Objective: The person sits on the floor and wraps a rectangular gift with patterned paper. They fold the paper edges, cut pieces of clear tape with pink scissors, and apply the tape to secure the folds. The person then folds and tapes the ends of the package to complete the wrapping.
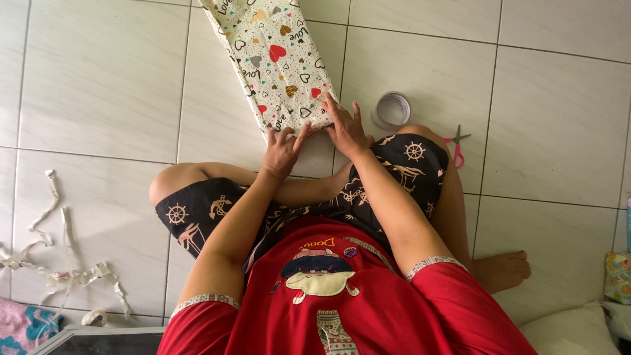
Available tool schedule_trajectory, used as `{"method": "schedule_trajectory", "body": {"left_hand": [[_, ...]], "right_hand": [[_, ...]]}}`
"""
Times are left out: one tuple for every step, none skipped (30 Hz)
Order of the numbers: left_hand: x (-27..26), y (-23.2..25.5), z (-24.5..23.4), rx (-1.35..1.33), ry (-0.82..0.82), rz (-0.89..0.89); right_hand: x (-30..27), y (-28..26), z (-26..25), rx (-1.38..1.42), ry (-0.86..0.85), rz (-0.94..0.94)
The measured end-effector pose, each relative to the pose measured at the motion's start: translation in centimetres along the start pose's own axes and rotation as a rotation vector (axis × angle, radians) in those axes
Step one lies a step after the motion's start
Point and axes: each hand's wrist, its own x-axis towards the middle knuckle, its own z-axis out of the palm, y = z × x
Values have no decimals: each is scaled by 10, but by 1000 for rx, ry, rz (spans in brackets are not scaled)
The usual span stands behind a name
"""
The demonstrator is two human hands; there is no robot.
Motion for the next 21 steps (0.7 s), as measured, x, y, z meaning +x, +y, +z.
{"method": "schedule_trajectory", "body": {"left_hand": [[0,-3,2,0,8,-1],[1,-4,3,-1,16,0],[1,-6,5,-1,25,0],[2,-7,6,-30,39,0],[2,-9,7,-58,54,0],[3,-10,7,-85,70,0],[3,-10,7,-102,89,-5],[3,-11,8,-117,107,-12],[3,-11,8,-133,125,-18],[2,-12,8,-133,131,-21],[2,-12,8,-133,137,-24],[2,-11,9,-135,144,-27],[2,-11,9,-153,152,-30],[2,-11,10,-171,160,-33],[3,-10,10,-189,168,-37],[2,-11,10,-184,160,-43],[2,-11,9,-179,153,-48],[2,-11,8,-174,145,-53],[2,-11,6,-152,146,-58],[4,-11,4,-131,150,-60],[7,-11,2,-110,153,-63]], "right_hand": [[1,0,0,19,7,-13],[0,0,-1,36,15,-26],[0,0,-1,-1,-3,-24],[0,0,-1,-39,-23,-20],[1,0,-1,-76,-43,-15],[2,-1,-1,-91,-19,-32],[3,-1,-2,-106,4,-49],[4,-2,-1,-121,27,-67],[4,-3,0,-138,19,-68],[5,-4,1,-155,12,-69],[5,-5,4,-173,4,-70],[5,-5,4,-185,24,-74],[5,-5,6,-196,43,-79],[5,-3,8,-209,61,-83],[5,-1,10,-217,67,-91],[5,0,13,-225,73,-101],[5,1,16,-232,79,-110],[5,2,18,-254,77,-109],[5,3,20,-276,76,-108],[5,5,21,-300,75,-107],[5,6,21,-281,94,-117]]}}
